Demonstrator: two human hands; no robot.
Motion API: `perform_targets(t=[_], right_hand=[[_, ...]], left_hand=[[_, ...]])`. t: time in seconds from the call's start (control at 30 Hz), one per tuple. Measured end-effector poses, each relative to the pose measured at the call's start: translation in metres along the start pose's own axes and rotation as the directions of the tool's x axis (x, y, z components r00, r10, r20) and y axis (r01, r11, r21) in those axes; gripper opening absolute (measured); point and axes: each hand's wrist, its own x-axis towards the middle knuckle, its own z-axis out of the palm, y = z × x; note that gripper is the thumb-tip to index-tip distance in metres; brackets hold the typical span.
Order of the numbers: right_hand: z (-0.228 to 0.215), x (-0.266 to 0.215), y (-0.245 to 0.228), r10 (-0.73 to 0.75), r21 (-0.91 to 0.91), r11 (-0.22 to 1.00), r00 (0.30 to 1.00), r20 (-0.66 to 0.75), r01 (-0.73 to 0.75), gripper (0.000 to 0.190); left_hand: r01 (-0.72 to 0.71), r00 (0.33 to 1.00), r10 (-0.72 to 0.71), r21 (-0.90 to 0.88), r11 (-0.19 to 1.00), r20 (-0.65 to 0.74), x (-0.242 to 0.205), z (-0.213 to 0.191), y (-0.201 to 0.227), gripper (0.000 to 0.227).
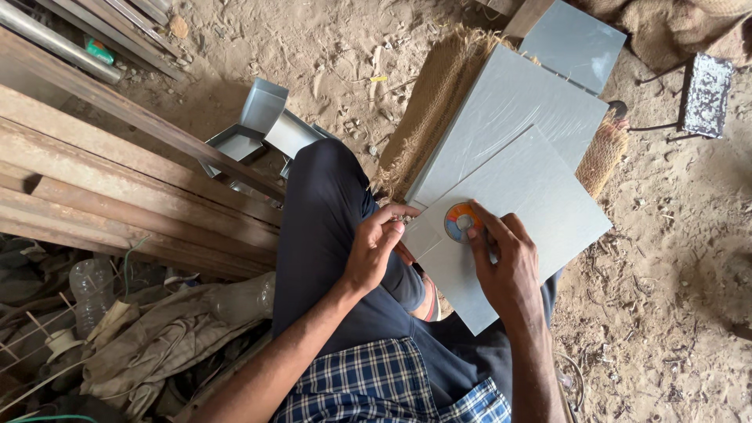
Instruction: The person sits on the ground and smooths the surface of a rectangular metal sheet using a small abrasive block and a circular disc. They repeatedly rub the block and disc over the sheet's surface, occasionally lifting and inspecting the sheet.
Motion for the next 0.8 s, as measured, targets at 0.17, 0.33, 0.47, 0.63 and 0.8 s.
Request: perform_targets(t=[0.17,0.33,0.47,0.63,0.8], right_hand=[[0.001,-0.001,0.003,0.019,-0.004,1.0,1.0,0.012,-0.019,0.035],[0.003,-0.002,0.006,0.041,-0.005,0.999,0.999,0.025,-0.04,0.036],[0.004,-0.003,0.009,-0.041,0.018,0.999,0.999,-0.007,0.041,0.043],[0.007,-0.003,0.003,-0.037,-0.052,0.998,0.999,-0.021,0.036,0.05],[0.003,-0.003,-0.007,0.006,-0.054,0.998,0.999,-0.031,-0.008,0.048]], left_hand=[[-0.027,1.0,0.027,-0.008,1.0,-0.002,0.0,0.001,0.001,0.039],[0.014,1.0,-0.013,0.025,1.0,-0.024,-0.002,0.0,0.0,0.033],[-0.003,0.998,0.006,0.038,0.999,-0.067,-0.005,0.005,-0.008,0.028],[0.241,0.955,-0.251,-0.081,0.967,-0.158,-0.01,0.015,-0.018,0.028],[0.243,0.963,-0.244,-0.024,0.97,-0.118,-0.001,0.023,-0.023,0.026]])
